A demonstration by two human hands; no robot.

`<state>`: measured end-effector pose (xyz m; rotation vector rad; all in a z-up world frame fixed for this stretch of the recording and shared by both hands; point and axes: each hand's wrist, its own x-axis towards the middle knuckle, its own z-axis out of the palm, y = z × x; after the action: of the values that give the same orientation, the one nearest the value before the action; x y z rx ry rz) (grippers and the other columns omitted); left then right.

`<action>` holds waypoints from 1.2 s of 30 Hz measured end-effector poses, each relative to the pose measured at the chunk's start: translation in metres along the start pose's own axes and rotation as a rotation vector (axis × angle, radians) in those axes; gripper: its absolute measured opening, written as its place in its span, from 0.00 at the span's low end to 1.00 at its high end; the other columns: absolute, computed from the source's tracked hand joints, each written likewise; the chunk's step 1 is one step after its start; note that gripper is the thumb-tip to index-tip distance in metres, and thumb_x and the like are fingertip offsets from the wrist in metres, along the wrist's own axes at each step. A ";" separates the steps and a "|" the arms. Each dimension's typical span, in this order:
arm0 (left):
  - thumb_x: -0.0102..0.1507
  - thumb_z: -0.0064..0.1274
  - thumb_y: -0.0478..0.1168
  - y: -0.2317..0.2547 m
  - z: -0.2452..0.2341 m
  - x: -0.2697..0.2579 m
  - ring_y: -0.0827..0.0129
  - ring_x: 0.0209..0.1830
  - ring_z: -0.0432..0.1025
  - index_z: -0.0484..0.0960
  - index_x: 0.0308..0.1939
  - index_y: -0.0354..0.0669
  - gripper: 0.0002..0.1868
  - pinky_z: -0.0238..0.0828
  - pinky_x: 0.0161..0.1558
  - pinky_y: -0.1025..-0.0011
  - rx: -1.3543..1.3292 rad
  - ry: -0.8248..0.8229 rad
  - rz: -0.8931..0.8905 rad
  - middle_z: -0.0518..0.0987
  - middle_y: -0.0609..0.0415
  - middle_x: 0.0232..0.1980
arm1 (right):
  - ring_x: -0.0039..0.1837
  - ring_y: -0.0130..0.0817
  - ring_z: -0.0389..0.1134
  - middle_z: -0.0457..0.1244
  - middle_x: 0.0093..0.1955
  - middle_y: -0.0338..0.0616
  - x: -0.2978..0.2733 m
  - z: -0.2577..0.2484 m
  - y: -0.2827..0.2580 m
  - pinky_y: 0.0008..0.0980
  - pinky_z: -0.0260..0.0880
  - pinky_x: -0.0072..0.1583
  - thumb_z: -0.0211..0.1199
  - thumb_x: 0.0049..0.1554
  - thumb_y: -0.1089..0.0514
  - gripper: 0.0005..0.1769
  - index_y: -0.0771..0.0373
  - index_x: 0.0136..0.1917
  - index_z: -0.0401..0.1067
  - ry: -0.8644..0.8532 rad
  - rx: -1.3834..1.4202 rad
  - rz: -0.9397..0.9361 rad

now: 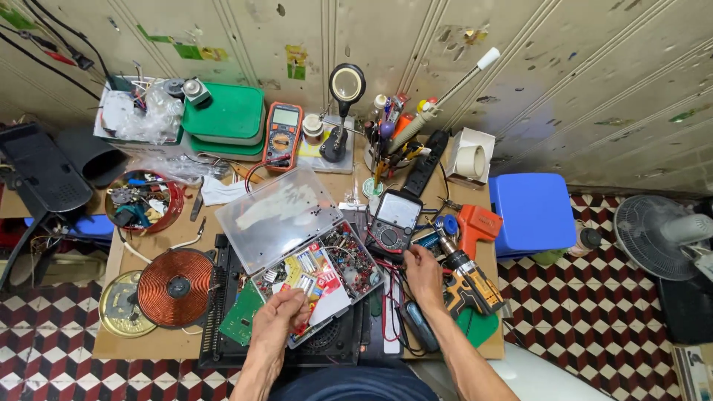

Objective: The person uses a magnifying glass to view a circuit board inside a transparent plastic case. They then use a multimeter with red and black probes to test points on the circuit board.

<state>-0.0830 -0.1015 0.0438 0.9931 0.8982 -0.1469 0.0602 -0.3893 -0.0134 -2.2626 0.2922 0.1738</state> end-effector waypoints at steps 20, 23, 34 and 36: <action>0.62 0.60 0.39 -0.155 -0.097 0.055 0.65 0.41 0.78 0.80 0.54 0.38 0.18 0.77 0.44 0.66 -0.176 0.159 -0.172 0.85 0.48 0.45 | 0.52 0.54 0.73 0.71 0.53 0.56 0.071 0.033 0.009 0.45 0.71 0.53 0.69 0.53 0.55 0.24 0.69 0.59 0.72 0.106 0.063 0.049; 0.62 0.60 0.40 -0.148 -0.079 0.047 0.67 0.41 0.78 0.81 0.53 0.38 0.17 0.76 0.44 0.68 -0.071 0.116 -0.141 0.85 0.49 0.44 | 0.55 0.49 0.73 0.71 0.54 0.54 0.045 0.031 -0.002 0.43 0.71 0.58 0.66 0.56 0.53 0.19 0.65 0.58 0.75 0.019 -0.039 -0.038; 0.62 0.60 0.40 -0.120 0.018 0.008 0.78 0.33 0.73 0.84 0.44 0.40 0.09 0.73 0.41 0.78 0.599 -0.172 0.094 0.82 0.59 0.34 | 0.56 0.48 0.71 0.70 0.54 0.51 0.066 0.030 -0.019 0.44 0.70 0.59 0.67 0.53 0.54 0.19 0.65 0.55 0.75 -0.266 -0.387 -0.334; 0.62 0.60 0.39 -0.126 0.014 0.014 0.78 0.32 0.75 0.84 0.43 0.39 0.09 0.74 0.41 0.78 0.532 -0.183 0.073 0.82 0.59 0.33 | 0.54 0.49 0.72 0.70 0.53 0.56 0.089 0.031 0.002 0.43 0.71 0.58 0.70 0.53 0.51 0.25 0.70 0.58 0.73 0.041 -0.073 -0.057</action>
<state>-0.1268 -0.1802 -0.0464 1.4777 0.6636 -0.4229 0.1446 -0.3804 -0.0548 -2.3461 0.2466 0.1104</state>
